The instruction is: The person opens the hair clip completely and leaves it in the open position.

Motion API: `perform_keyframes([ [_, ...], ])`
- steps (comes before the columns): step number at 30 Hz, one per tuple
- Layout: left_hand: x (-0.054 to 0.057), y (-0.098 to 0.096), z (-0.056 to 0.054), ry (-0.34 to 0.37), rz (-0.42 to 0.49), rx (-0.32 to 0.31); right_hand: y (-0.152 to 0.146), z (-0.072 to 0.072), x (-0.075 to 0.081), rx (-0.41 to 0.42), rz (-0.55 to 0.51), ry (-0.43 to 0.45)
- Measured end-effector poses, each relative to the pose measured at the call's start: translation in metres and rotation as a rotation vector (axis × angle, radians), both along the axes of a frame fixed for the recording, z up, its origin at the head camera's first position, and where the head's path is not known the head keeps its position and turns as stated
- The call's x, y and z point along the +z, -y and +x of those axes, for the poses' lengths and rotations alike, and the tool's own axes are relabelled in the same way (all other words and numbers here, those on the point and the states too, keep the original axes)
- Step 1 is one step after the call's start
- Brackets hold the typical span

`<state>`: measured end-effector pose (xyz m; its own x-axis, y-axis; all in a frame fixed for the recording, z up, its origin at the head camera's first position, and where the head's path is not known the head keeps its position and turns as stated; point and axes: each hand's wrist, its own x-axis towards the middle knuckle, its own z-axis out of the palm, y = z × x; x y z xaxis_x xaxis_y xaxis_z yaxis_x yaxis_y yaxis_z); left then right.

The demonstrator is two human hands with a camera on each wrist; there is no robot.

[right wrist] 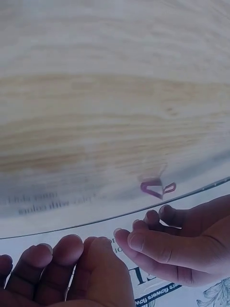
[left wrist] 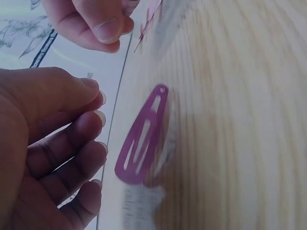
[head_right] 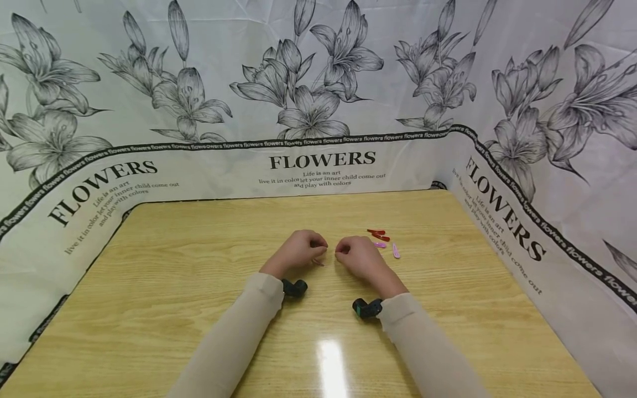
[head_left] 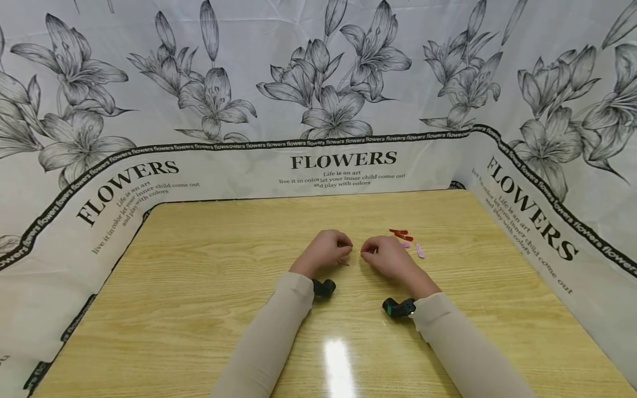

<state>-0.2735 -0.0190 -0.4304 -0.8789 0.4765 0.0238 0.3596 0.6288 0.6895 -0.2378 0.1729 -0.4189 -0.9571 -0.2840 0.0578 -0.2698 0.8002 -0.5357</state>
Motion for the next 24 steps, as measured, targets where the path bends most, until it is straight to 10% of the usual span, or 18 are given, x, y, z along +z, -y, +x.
perform_keyframes([
  [24, 0.005, -0.033, -0.007, -0.011, -0.067, -0.052, -0.030, 0.000, 0.010, -0.049, 0.052, -0.064],
])
